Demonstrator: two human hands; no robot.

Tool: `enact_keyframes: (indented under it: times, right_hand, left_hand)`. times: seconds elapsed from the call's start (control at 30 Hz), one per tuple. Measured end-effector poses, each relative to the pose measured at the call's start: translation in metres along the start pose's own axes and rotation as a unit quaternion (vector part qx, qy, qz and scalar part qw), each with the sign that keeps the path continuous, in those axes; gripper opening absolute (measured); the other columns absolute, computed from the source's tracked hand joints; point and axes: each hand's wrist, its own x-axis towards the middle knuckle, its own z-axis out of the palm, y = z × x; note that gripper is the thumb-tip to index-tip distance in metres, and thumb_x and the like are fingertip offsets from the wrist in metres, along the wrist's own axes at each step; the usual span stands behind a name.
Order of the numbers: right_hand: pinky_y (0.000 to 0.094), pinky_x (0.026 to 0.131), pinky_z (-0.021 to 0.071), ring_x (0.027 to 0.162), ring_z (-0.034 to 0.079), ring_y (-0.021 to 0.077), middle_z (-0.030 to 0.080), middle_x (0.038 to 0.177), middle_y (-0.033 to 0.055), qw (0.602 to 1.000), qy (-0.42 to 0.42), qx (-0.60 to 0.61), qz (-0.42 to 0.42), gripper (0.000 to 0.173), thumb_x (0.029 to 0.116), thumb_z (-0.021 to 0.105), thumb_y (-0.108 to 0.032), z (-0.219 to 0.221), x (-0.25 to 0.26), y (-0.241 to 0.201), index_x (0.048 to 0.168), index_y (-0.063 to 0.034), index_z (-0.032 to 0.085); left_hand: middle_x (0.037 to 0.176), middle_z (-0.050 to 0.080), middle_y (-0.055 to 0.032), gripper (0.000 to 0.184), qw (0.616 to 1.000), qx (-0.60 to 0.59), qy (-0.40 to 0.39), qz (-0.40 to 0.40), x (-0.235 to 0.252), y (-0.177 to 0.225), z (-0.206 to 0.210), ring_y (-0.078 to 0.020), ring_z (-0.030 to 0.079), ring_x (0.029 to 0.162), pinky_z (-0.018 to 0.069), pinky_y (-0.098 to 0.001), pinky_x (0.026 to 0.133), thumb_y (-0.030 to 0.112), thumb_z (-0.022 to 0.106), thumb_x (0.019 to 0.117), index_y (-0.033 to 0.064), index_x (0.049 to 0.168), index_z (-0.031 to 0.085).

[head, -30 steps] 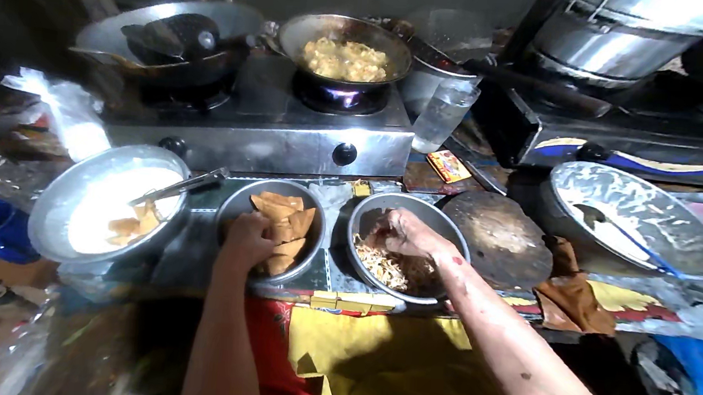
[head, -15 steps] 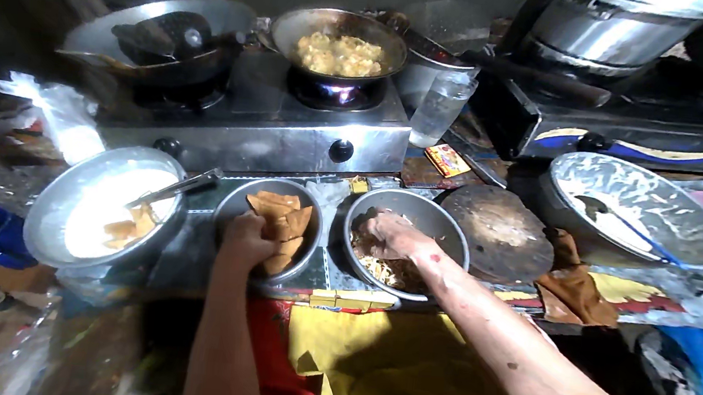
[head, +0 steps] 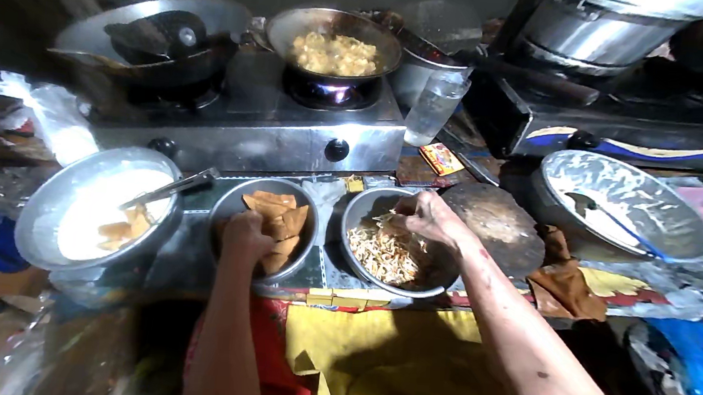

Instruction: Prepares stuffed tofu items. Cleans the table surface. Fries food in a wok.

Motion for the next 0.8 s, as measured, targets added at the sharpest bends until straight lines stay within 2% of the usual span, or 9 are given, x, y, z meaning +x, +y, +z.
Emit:
enact_keyframes:
  times: [0.1, 0.17, 0.27, 0.37, 0.43, 0.5, 0.57, 0.67, 0.8]
  right_hand:
    - [0.0478, 0.078, 0.0513, 0.079, 0.065, 0.0253, 0.069, 0.083, 0.0156, 0.999, 0.004, 0.038, -0.036, 0.006, 0.0898, 0.072, -0.003, -0.005, -0.009, 0.007, 0.094, 0.0023, 0.073]
    - [0.0497, 0.081, 0.0527, 0.082, 0.067, 0.0269, 0.072, 0.088, 0.0172, 0.998, 0.008, 0.038, -0.040, 0.010, 0.0901, 0.070, -0.001, -0.003, -0.014, 0.009, 0.099, 0.0023, 0.075]
    - [0.0428, 0.080, 0.0548, 0.081, 0.068, 0.0199, 0.073, 0.089, 0.0129, 0.995, 0.053, 0.076, -0.047, 0.011, 0.0897, 0.072, -0.002, -0.001, -0.022, 0.011, 0.101, -0.0003, 0.075]
    - [0.0526, 0.086, 0.0531, 0.087, 0.069, 0.0299, 0.073, 0.094, 0.0187, 0.997, 0.052, 0.054, -0.018, 0.020, 0.0898, 0.074, -0.005, 0.001, -0.027, 0.012, 0.109, 0.0027, 0.074]
    - [0.0501, 0.084, 0.0540, 0.084, 0.069, 0.0271, 0.073, 0.092, 0.0171, 0.996, 0.070, 0.047, -0.027, 0.018, 0.0904, 0.075, -0.007, 0.000, -0.030, 0.012, 0.106, 0.0017, 0.074]
    - [0.0519, 0.081, 0.0532, 0.083, 0.069, 0.0292, 0.072, 0.088, 0.0180, 0.996, 0.073, 0.030, -0.045, 0.011, 0.0897, 0.074, -0.005, 0.004, -0.030, 0.015, 0.098, 0.0024, 0.075]
    - [0.0554, 0.083, 0.0526, 0.085, 0.069, 0.0338, 0.072, 0.089, 0.0203, 0.996, 0.071, 0.010, -0.059, 0.011, 0.0898, 0.072, -0.004, 0.009, -0.028, 0.021, 0.096, 0.0037, 0.075]
    - [0.0546, 0.082, 0.0521, 0.085, 0.068, 0.0337, 0.072, 0.088, 0.0206, 0.996, 0.067, 0.000, -0.064, 0.011, 0.0903, 0.071, -0.005, 0.010, -0.027, 0.023, 0.094, 0.0036, 0.075]
    - [0.0523, 0.080, 0.0527, 0.082, 0.068, 0.0304, 0.072, 0.087, 0.0188, 0.994, 0.090, 0.016, -0.058, 0.010, 0.0908, 0.070, -0.005, 0.009, -0.032, 0.023, 0.092, 0.0029, 0.075]
  left_hand:
    - [0.105, 0.068, -0.0291, 0.017, 0.995, -0.033, 0.087, 0.030, -0.006, -0.005, 0.000, -0.0457, 0.063, 0.111, 0.0466, -0.0630, 0.096, 0.004, 0.071, 0.0843, -0.0081, 0.097, 0.072]
    - [0.097, 0.067, -0.0301, 0.009, 0.984, -0.065, 0.156, 0.053, -0.010, -0.013, 0.000, -0.0468, 0.065, 0.102, 0.0488, -0.0629, 0.090, -0.002, 0.070, 0.0825, -0.0103, 0.087, 0.069]
    - [0.085, 0.066, -0.0261, 0.001, 0.942, -0.135, 0.280, 0.123, -0.013, -0.025, 0.002, -0.0422, 0.067, 0.087, 0.0524, -0.0592, 0.078, -0.011, 0.067, 0.0786, -0.0099, 0.078, 0.067]
    - [0.082, 0.064, -0.0172, 0.007, 0.890, -0.195, 0.362, 0.197, -0.012, -0.020, 0.005, -0.0279, 0.063, 0.077, 0.0518, -0.0446, 0.068, -0.012, 0.062, 0.0767, -0.0054, 0.075, 0.064]
    - [0.087, 0.066, -0.0133, 0.008, 0.862, -0.253, 0.367, 0.239, -0.008, -0.009, 0.010, -0.0191, 0.064, 0.081, 0.0544, -0.0348, 0.071, -0.011, 0.064, 0.0780, -0.0042, 0.079, 0.066]
    - [0.091, 0.069, -0.0126, 0.009, 0.845, -0.317, 0.332, 0.274, -0.004, 0.003, 0.021, -0.0162, 0.067, 0.087, 0.0571, -0.0318, 0.078, -0.013, 0.067, 0.0789, -0.0049, 0.082, 0.069]
    - [0.092, 0.069, -0.0119, 0.010, 0.844, -0.347, 0.281, 0.296, 0.006, 0.010, 0.033, -0.0155, 0.067, 0.087, 0.0578, -0.0312, 0.077, -0.013, 0.065, 0.0799, -0.0041, 0.082, 0.069]
    - [0.088, 0.067, -0.0144, 0.013, 0.877, -0.272, 0.251, 0.307, 0.018, 0.011, 0.039, -0.0240, 0.066, 0.085, 0.0551, -0.0412, 0.076, -0.012, 0.059, 0.0815, -0.0036, 0.076, 0.066]
    - [0.086, 0.064, -0.0194, 0.011, 0.915, -0.165, 0.234, 0.286, 0.011, 0.018, 0.037, -0.0333, 0.065, 0.085, 0.0547, -0.0491, 0.077, -0.007, 0.064, 0.0833, -0.0063, 0.073, 0.066]
